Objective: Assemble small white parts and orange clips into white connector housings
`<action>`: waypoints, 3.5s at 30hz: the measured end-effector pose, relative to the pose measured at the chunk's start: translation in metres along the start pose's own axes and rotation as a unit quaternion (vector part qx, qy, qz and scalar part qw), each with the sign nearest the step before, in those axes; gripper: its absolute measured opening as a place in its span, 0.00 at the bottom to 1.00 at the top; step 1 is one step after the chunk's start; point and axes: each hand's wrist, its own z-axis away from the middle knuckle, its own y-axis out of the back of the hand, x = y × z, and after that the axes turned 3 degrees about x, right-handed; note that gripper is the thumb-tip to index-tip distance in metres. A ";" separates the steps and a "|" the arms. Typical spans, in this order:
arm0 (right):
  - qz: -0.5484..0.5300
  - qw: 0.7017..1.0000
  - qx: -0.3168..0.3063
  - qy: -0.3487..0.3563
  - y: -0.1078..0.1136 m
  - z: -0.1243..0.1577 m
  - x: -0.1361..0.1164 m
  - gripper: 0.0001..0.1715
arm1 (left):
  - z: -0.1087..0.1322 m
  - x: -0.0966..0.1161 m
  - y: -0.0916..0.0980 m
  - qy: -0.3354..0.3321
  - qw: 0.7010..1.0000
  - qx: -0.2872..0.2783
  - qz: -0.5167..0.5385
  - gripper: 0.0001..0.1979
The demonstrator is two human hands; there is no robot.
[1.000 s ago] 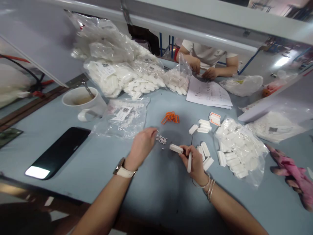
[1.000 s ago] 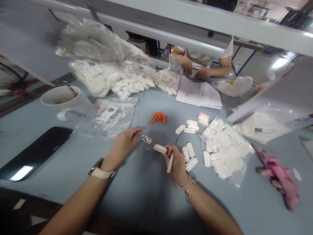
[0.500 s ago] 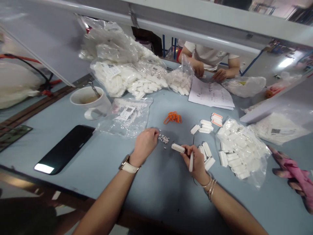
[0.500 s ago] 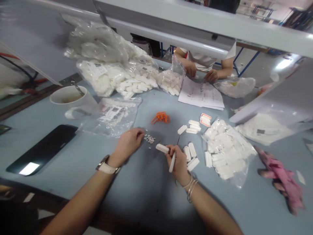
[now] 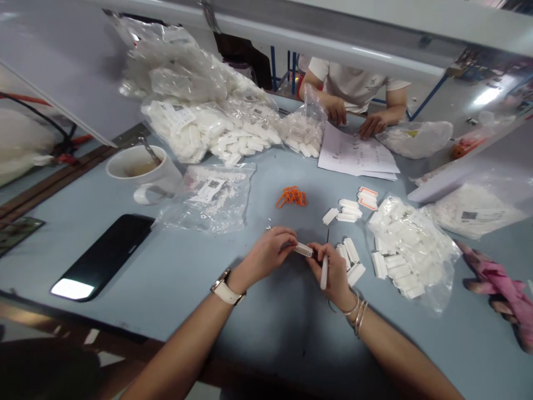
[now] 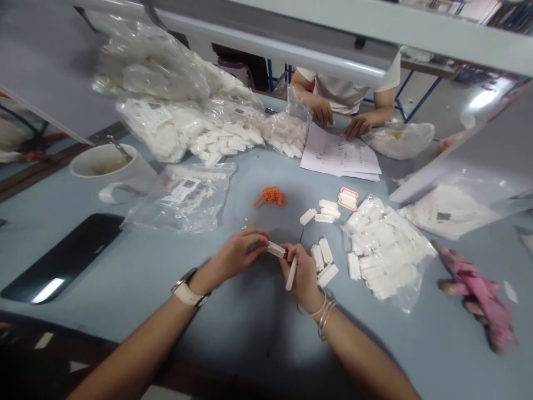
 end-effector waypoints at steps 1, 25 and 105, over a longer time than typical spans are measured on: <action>-0.001 1.000 0.000 0.001 0.000 0.000 0.000 0.13 | 0.000 0.000 -0.001 -0.006 1.000 0.003 -0.012 0.04; 0.006 1.000 -0.011 0.017 0.001 0.004 -0.001 0.12 | 0.000 0.017 0.004 -0.028 0.984 -0.025 -0.174 0.05; -0.134 0.991 0.001 0.000 0.000 0.003 -0.005 0.18 | -0.005 0.008 0.013 0.190 0.967 -0.026 0.166 0.14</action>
